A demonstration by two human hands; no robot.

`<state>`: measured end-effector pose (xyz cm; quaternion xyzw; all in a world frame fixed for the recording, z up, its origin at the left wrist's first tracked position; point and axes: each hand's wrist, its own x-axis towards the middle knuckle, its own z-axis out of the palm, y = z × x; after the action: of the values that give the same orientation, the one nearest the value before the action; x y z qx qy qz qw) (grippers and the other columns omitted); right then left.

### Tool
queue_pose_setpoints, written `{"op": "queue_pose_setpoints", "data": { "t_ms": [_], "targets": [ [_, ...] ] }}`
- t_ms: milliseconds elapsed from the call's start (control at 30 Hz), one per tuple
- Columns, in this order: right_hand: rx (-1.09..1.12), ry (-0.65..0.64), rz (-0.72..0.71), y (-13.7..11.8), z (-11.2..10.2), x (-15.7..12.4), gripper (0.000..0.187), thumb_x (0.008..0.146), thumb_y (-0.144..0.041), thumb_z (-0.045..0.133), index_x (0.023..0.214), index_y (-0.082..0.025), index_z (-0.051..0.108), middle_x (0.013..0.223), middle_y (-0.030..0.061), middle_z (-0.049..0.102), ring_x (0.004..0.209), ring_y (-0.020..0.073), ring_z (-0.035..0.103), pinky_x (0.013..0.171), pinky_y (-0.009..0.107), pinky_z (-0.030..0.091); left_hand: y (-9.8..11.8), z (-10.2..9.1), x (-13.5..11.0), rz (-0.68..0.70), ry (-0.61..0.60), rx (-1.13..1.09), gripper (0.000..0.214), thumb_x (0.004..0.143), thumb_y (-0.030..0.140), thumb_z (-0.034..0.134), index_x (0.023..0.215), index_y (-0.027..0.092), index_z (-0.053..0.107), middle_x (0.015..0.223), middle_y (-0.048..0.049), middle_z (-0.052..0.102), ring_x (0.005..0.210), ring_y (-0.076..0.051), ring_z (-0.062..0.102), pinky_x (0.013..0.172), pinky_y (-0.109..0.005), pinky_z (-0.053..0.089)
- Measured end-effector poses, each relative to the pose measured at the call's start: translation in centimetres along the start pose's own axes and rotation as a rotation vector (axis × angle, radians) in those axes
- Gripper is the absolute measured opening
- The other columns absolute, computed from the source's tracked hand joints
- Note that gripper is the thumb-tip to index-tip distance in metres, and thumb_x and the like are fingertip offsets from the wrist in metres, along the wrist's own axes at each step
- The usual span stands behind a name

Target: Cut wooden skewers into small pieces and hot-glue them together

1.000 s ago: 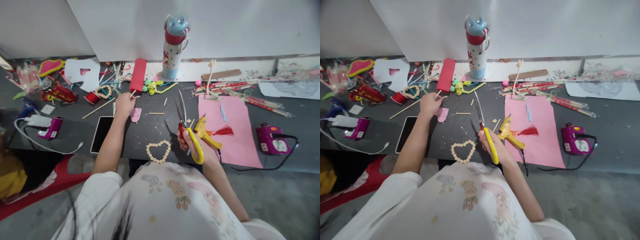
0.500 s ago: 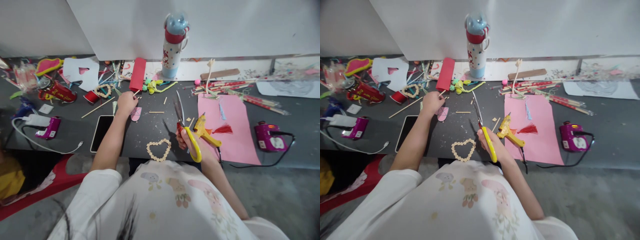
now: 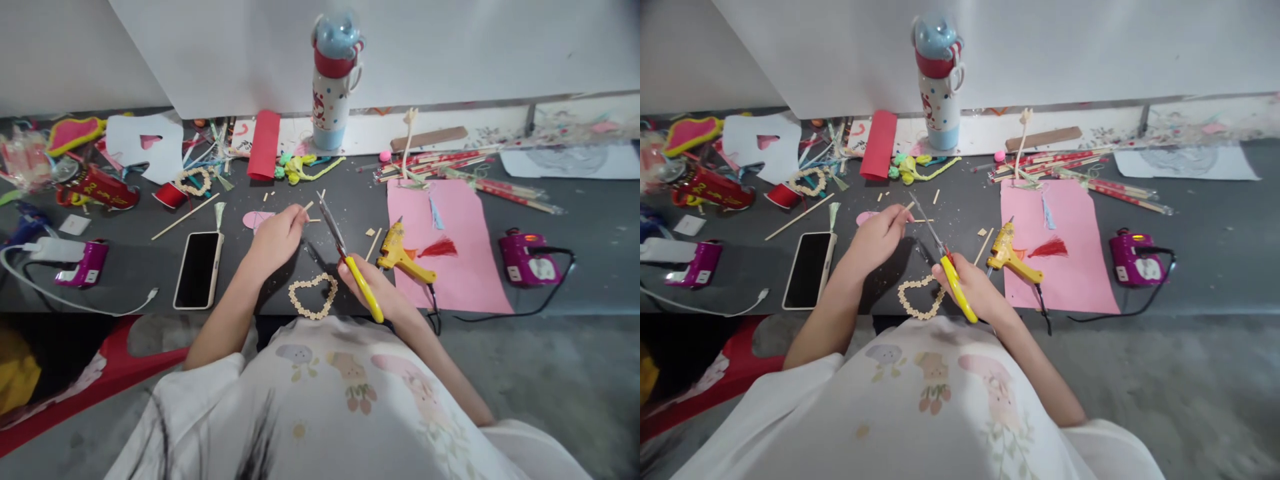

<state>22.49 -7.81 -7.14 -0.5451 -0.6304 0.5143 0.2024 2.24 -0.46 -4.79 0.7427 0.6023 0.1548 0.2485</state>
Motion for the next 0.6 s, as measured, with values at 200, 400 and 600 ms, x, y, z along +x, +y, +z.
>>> {"op": "queue_pose_setpoints", "data": {
  "t_ms": [200,400,600],
  "targets": [
    [-0.017,-0.003,-0.002,0.3,-0.2,-1.8,0.035,0.089,-0.056,0.040,0.082,-0.022,0.037,0.073,0.0005,0.052,0.064,0.0149,0.047,0.062,0.030,0.038,2.0,4.0,1.5,0.023,-0.277,0.126,0.026,0.094,0.028,0.032,0.098,0.016,0.055,0.090,-0.0088,0.067,0.079,-0.018,0.061,0.070,-0.027,0.042],
    [0.024,-0.039,0.049,0.6,-0.8,-3.4,0.032,0.088,-0.053,0.045,0.094,-0.021,0.043,0.087,0.0044,0.060,0.076,0.0192,0.055,0.069,0.031,0.041,4.8,7.3,3.0,0.088,-0.369,0.322,0.029,0.094,0.032,0.031,0.100,0.016,0.055,0.086,-0.0100,0.068,0.078,-0.020,0.063,0.064,-0.028,0.039],
    [0.048,-0.071,0.108,0.6,-1.7,-3.7,0.029,0.089,-0.049,0.042,0.095,-0.021,0.043,0.082,0.0015,0.058,0.071,0.0168,0.052,0.066,0.029,0.039,5.9,8.6,3.7,0.182,-0.321,0.453,0.033,0.095,0.036,0.030,0.098,0.018,0.057,0.087,-0.0080,0.069,0.075,-0.020,0.064,0.061,-0.028,0.036]
  ]
}}
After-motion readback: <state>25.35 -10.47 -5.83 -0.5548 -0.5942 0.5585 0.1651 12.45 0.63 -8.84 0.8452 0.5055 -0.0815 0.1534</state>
